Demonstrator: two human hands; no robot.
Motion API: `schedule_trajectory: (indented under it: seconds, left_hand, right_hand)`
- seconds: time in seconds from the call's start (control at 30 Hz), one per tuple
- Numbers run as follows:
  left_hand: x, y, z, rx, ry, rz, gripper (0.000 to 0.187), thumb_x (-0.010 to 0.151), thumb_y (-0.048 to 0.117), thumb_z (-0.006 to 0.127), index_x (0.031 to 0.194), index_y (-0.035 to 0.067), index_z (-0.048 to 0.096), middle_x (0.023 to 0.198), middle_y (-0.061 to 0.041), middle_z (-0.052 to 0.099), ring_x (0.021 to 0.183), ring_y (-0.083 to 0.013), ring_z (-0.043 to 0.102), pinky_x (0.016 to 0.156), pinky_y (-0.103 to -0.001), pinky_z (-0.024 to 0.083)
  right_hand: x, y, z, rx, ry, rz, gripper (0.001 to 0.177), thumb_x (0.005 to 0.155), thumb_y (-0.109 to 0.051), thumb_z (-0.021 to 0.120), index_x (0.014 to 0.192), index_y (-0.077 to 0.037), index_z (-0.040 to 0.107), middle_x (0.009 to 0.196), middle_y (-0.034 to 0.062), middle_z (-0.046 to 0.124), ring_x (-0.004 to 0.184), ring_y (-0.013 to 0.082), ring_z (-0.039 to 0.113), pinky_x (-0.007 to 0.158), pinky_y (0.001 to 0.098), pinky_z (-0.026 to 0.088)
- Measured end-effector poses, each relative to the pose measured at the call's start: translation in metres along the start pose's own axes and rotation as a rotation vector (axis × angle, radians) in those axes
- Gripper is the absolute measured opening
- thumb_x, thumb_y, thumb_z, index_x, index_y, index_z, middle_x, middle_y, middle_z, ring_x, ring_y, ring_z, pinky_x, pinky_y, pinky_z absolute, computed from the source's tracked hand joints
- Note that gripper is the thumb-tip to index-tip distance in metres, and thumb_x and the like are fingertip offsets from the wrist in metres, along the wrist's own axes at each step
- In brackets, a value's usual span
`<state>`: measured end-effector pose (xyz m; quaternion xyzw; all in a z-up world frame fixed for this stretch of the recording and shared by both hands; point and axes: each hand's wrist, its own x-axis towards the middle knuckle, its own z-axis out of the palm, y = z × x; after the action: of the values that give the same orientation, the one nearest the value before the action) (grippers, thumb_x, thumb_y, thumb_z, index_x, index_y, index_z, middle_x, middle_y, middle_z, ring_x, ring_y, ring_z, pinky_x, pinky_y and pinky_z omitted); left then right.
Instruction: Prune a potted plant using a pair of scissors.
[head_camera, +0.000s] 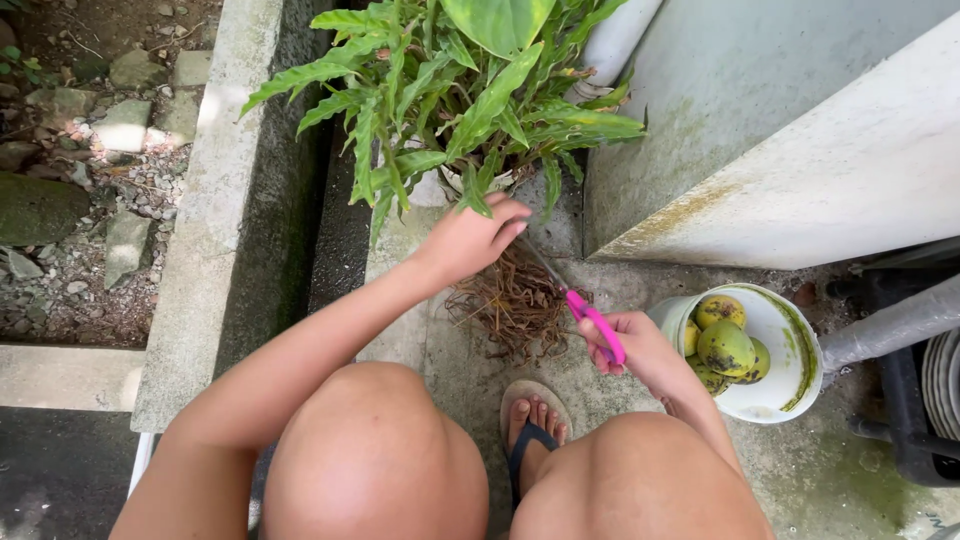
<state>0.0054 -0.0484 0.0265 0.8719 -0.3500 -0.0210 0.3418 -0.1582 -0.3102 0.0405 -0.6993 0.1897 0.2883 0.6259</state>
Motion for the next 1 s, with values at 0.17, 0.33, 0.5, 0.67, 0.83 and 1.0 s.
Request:
schedule_trajectory:
  seconds: [0.17,0.33,0.5,0.67,0.83,1.0]
  left_hand:
    - [0.047,0.019,-0.027,0.0,0.107,0.095,0.025,0.095,0.005,0.058,0.119,0.004,0.064,0.113,-0.017,0.067,0.09,-0.0355,0.07,0.077,-0.046,0.059]
    - [0.101,0.001,-0.002,-0.096,0.34,0.084,0.027,0.097,0.001,0.057,0.122,0.004,0.065,0.113,-0.019,0.067,0.091,-0.0343,0.07,0.081,-0.045,0.058]
    - [0.122,0.028,-0.016,0.046,0.388,-0.079,0.027,0.086,0.009,0.074,0.112,0.006,0.069,0.102,-0.015,0.074,0.088,-0.0327,0.072,0.077,-0.044,0.058]
    - [0.138,0.028,-0.002,0.22,0.35,-0.174,0.041,0.076,0.014,0.083,0.114,0.009,0.069,0.095,-0.014,0.075,0.082,-0.0311,0.072,0.069,-0.045,0.058]
    - [0.141,-0.001,0.0,0.172,0.34,-0.166,0.037,0.083,0.006,0.077,0.118,0.015,0.071,0.086,-0.007,0.077,0.074,-0.0234,0.075,0.066,-0.04,0.06]
    - [0.116,-0.01,-0.038,-0.015,0.337,-0.064,0.033,0.08,0.004,0.076,0.112,0.013,0.071,0.086,-0.006,0.078,0.076,-0.0213,0.077,0.069,-0.038,0.06]
  right_hand:
    - [-0.001,0.011,0.003,-0.134,0.005,-0.011,0.044,0.088,-0.046,0.072,0.075,-0.004,0.07,0.06,0.0036,0.062,0.052,0.0103,0.055,0.049,0.0255,0.038]
    - [-0.011,0.032,-0.011,-0.122,0.028,-0.09,0.057,0.088,-0.058,0.063,0.072,-0.003,0.069,0.06,0.0038,0.067,0.055,0.0118,0.062,0.052,0.0267,0.042]
    - [-0.016,0.038,-0.019,0.067,-0.029,-0.125,0.056,0.088,-0.057,0.062,0.078,-0.002,0.069,0.064,0.006,0.068,0.056,0.0142,0.063,0.053,0.0281,0.046]
    - [-0.026,0.024,-0.016,0.066,-0.014,-0.119,0.051,0.088,-0.052,0.065,0.078,-0.001,0.069,0.062,0.0071,0.066,0.056,0.0145,0.061,0.052,0.0284,0.044]
    - [-0.036,0.003,-0.017,0.0,0.003,-0.159,0.046,0.09,-0.046,0.065,0.077,-0.003,0.07,0.061,0.0059,0.066,0.056,0.0129,0.061,0.053,0.0272,0.044]
    - [-0.034,-0.011,-0.026,-0.036,0.074,-0.328,0.038,0.086,-0.037,0.069,0.076,-0.001,0.074,0.067,0.0063,0.074,0.057,0.0128,0.065,0.055,0.0263,0.049]
